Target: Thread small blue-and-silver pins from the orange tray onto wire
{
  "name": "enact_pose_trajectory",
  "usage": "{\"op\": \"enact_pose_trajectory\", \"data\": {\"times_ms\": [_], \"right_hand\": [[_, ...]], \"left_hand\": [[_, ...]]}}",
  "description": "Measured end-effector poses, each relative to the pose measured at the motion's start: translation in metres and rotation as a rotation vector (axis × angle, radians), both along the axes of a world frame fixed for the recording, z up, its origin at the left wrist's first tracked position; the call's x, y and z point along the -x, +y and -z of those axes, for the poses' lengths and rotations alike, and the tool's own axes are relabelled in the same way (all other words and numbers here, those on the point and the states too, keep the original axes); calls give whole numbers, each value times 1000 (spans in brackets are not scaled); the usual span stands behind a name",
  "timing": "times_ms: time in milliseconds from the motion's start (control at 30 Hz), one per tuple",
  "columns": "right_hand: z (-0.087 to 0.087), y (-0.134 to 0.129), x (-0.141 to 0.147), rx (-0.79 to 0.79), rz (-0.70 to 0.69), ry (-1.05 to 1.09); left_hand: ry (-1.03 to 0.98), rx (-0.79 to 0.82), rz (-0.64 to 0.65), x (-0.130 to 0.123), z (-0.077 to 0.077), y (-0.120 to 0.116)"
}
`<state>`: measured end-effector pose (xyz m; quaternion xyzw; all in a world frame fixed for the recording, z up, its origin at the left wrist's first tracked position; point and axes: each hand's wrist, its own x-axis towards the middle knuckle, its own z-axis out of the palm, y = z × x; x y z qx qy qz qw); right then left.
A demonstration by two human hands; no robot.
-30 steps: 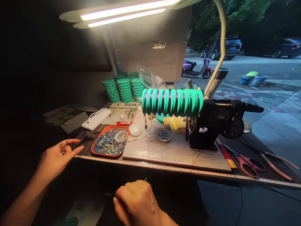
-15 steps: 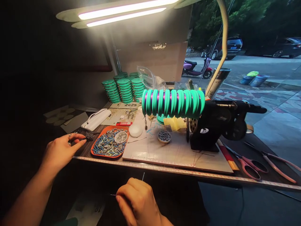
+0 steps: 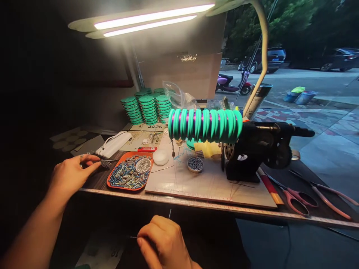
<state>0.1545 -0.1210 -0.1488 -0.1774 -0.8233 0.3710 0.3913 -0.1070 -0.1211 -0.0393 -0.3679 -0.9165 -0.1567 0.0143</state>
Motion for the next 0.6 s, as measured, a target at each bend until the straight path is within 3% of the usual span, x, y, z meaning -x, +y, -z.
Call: {"op": "enact_pose_trajectory", "data": {"times_ms": [133, 267, 600], "right_hand": [[0, 1, -1, 4, -1, -6], [1, 0, -1, 12, -17, -22], [2, -1, -1, 17, -21, -52]], "left_hand": [[-41, 65, -34, 13, 5, -7], [-136, 103, 50, 22, 19, -13], [-205, -6, 103, 28, 29, -22]]}}
